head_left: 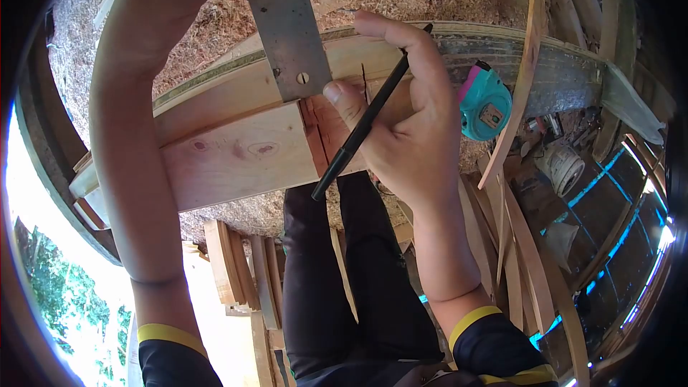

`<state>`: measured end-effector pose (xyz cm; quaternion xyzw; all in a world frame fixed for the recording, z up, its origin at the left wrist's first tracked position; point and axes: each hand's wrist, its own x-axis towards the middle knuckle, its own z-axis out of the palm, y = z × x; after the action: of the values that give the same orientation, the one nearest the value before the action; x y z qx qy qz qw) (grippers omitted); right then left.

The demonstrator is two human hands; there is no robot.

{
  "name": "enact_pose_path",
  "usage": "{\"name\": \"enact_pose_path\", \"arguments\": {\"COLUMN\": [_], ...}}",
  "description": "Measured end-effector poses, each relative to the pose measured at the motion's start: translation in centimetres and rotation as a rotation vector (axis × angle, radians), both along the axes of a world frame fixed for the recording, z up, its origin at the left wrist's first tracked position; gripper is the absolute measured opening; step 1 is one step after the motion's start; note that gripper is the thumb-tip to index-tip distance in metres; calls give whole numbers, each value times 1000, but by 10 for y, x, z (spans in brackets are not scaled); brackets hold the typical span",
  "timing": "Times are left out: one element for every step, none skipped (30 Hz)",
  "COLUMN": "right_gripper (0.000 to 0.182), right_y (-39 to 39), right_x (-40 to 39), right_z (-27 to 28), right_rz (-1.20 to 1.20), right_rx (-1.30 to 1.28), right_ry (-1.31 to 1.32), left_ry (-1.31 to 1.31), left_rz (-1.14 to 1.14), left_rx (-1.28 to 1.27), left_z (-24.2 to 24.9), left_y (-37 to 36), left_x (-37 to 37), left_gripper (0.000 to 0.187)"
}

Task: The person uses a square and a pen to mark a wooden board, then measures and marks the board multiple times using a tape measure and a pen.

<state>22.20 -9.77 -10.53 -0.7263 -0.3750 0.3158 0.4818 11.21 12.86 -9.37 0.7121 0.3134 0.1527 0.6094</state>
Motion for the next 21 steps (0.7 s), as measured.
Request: {"name": "enact_pose_path", "arguments": {"right_gripper": [52, 52, 52, 52, 53, 53, 52, 52, 52, 52, 51, 51, 51, 50, 50, 50, 50, 50, 49, 49, 49], "right_y": [0, -1, -1, -1, 0, 0, 0, -1, -1, -1, -1, -1, -1, -1, -1, -1, 0, 0, 0, 0, 0], "right_x": [0, 1, 1, 1, 1, 1, 2, 2, 2, 2, 2, 2, 1, 1, 1, 1, 1, 0, 1, 1, 1], "right_z": [1, 1, 2, 3, 4, 2, 0, -2, -1, 0, 1, 1, 2, 3, 2, 2, 1, 1, 1, 1, 0], "right_rz": [1, 2, 1, 2, 3, 5, 16, 27, 28, 23, 17, 17, 11, 7, 7, 2, -2, -2, -2, -3, -3], "right_rx": [-4, -10, -11, -19, -26, -26, 2, 28, 28, 17, 8, 9, -3, -15, -14, -5, 4, 5, 17, 29, 29], "right_ry": [20, 39, 37, 48, 59, 60, 31, 3, 2, 21, 40, 40, 43, 47, 46, 55, 64, 66, 67, 67, 67], "left_ry": [0, -14, -29, -29, -35, -40, -40, -36, -34, -34, -23, -13, -15, -33, -51, -50, -53, -57, -57, -45, -34], "left_rz": [0, 18, 37, 37, 36, 36, 38, 28, 18, 18, 29, 38, 37, 30, 23, 24, 5, -15, -15, -7, 1], "left_rx": [-1, -32, -63, -64, -79, -93, -92, -104, -116, -116, -38, 41, 42, -22, -85, -85, -46, -7, -7, -41, -74], "left_z": [0, 1, 1, 1, 0, 0, 0, -1, -1, 0, 0, 0, 0, 0, 0, -1, -2, -3, -3, -2, -2], "left_y": [0, -1, -1, -1, -1, 0, 1, 2, 3, 0, -5, -8, -6, -2, 0, -1, -2, -2, -1, 2, 3], "left_x": [0, 0, 1, 1, 1, 1, 0, 0, -1, 0, 2, 4, 3, 2, 1, 1, 0, 0, -1, -1, -1], "left_gripper": [59, 59, 58, 58, 58, 58, 58, 59, 59, 59, 58, 58, 58, 57, 56, 56, 56, 56, 56, 56, 57]}}
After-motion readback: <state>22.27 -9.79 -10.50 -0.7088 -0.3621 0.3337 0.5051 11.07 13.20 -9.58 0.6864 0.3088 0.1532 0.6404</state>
